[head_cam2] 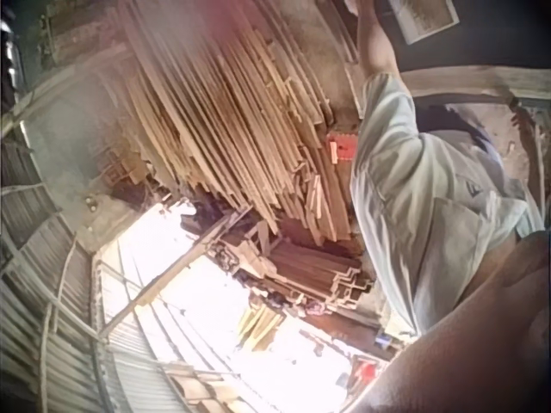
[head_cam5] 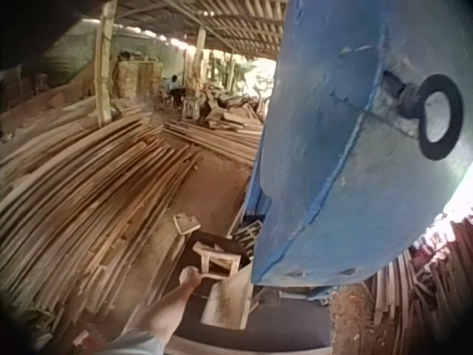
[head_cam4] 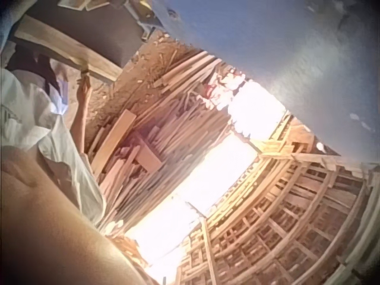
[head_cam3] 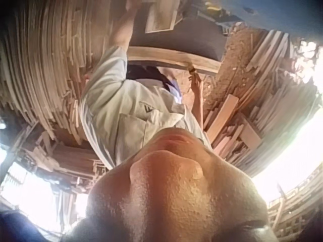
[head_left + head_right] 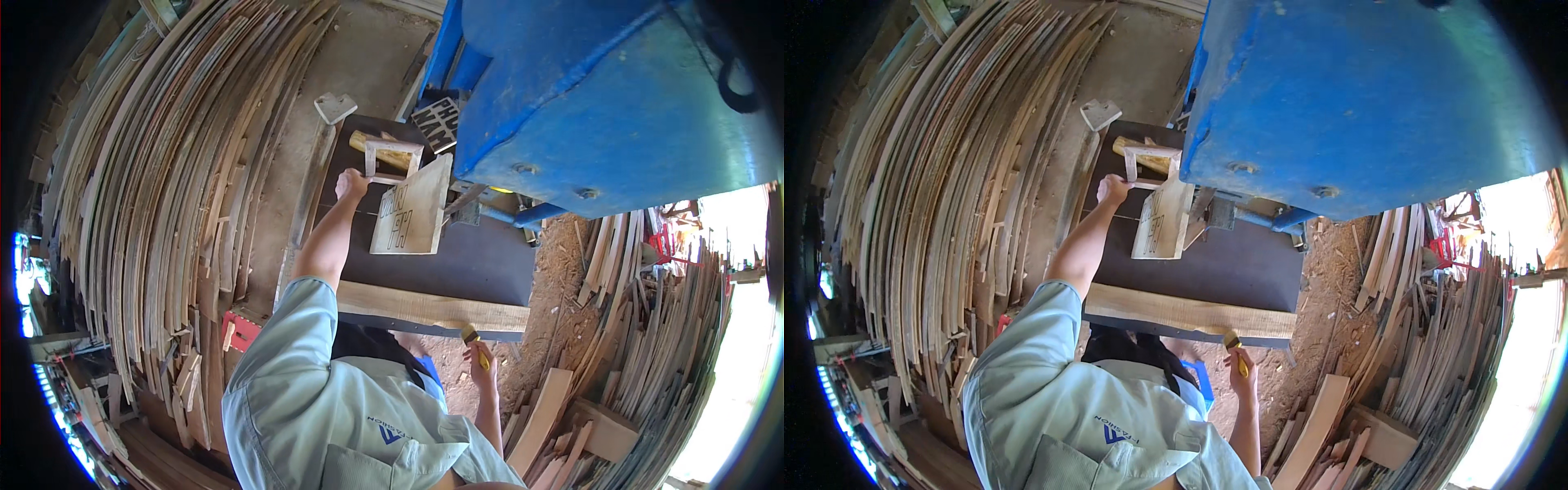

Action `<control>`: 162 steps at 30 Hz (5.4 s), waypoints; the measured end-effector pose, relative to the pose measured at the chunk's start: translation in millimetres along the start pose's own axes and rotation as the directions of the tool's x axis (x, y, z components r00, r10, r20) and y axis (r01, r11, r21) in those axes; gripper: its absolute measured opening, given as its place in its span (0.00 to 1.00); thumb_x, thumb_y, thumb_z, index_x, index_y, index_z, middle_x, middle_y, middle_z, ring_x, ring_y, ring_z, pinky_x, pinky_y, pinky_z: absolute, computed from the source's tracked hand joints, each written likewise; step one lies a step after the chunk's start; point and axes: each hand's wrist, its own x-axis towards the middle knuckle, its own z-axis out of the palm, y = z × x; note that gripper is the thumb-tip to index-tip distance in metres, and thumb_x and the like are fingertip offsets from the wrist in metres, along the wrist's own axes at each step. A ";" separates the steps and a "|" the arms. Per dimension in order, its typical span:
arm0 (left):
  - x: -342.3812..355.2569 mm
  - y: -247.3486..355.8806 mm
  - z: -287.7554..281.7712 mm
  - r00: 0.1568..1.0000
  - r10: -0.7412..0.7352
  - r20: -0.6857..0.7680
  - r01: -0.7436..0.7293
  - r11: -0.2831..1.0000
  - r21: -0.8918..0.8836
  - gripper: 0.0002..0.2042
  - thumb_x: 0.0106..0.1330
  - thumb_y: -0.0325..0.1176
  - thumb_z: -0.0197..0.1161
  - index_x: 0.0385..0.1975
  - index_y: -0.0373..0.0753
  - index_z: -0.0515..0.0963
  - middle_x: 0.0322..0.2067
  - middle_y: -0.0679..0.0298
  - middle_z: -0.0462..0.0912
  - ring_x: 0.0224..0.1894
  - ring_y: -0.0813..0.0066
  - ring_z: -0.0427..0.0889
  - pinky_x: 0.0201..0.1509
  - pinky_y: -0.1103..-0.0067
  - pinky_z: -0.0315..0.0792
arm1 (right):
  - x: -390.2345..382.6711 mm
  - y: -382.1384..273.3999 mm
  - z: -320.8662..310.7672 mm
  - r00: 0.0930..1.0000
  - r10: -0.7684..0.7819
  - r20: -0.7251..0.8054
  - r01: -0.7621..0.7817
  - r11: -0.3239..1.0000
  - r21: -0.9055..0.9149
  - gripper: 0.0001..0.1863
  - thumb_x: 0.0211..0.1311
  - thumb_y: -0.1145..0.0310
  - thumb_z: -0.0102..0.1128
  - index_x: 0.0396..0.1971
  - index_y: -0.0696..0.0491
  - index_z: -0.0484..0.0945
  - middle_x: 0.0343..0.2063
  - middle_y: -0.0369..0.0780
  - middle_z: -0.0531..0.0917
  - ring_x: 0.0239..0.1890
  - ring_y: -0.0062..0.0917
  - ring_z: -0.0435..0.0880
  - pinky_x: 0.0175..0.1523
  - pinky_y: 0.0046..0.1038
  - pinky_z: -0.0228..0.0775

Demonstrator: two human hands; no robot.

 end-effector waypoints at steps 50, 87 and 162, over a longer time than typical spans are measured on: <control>6.0 -47.8 25.7 0.855 0.519 0.016 -0.519 0.853 0.054 0.13 0.63 0.44 0.60 0.34 0.40 0.80 0.36 0.50 0.82 0.43 0.47 0.81 0.46 0.58 0.74 | -100.3 10.5 55.1 0.973 0.180 -0.147 -0.175 0.984 0.044 0.08 0.70 0.68 0.53 0.41 0.55 0.80 0.25 0.37 0.83 0.32 0.20 0.82 0.39 0.24 0.74; -15.3 -40.2 -8.0 0.871 0.452 0.192 -0.485 0.726 0.488 0.17 0.60 0.49 0.58 0.29 0.41 0.85 0.34 0.49 0.85 0.43 0.48 0.84 0.47 0.60 0.76 | -166.5 84.9 -20.8 0.856 0.255 -0.449 -0.111 0.940 0.323 0.11 0.73 0.64 0.51 0.40 0.57 0.77 0.23 0.36 0.81 0.28 0.16 0.79 0.33 0.19 0.70; -394.0 894.3 602.9 0.816 0.023 0.578 0.538 -0.398 -0.743 0.15 0.71 0.43 0.53 0.24 0.43 0.66 0.22 0.65 0.69 0.23 0.74 0.67 0.27 0.79 0.63 | 778.2 107.7 -1095.6 0.857 -0.373 -0.355 0.424 0.902 0.076 0.19 0.71 0.51 0.54 0.43 0.54 0.77 0.22 0.36 0.82 0.23 0.19 0.82 0.30 0.19 0.70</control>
